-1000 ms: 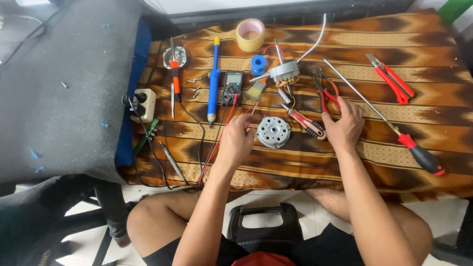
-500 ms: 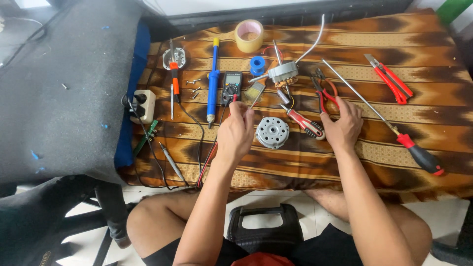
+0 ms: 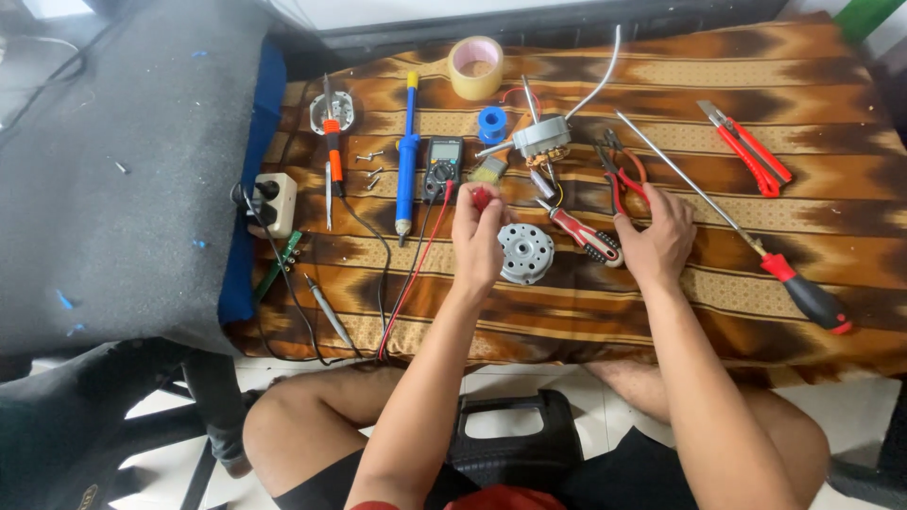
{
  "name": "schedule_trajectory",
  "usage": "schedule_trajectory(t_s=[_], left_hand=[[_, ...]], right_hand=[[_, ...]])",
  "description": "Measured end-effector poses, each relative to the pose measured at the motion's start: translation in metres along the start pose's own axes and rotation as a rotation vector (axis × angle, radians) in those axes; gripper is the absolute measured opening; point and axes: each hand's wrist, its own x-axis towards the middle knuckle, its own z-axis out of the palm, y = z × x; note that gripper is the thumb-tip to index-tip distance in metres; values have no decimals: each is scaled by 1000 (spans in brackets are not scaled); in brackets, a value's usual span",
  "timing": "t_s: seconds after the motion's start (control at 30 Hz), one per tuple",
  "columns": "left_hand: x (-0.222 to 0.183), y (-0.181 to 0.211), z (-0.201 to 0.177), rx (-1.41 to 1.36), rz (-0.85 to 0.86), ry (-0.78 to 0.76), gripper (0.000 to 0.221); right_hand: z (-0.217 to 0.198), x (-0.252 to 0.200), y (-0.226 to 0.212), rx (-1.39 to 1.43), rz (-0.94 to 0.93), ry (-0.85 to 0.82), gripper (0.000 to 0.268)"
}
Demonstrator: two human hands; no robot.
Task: Repairing a small electric motor by disassembling the casing with a screwdriver and inspecting internal parts.
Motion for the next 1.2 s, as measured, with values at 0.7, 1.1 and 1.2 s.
schedule_trajectory(t_s=[0.7, 1.1, 1.2], left_hand=[[26, -100, 32, -536, 105, 35, 56], [21, -77, 29, -180, 256, -142, 50], [19, -68, 35, -97, 316, -186, 43]], right_hand=[[-1, 4, -4, 14, 4, 8, 61], [2, 2, 0, 6, 10, -6, 62], [-9, 2, -12, -2, 17, -52, 62]])
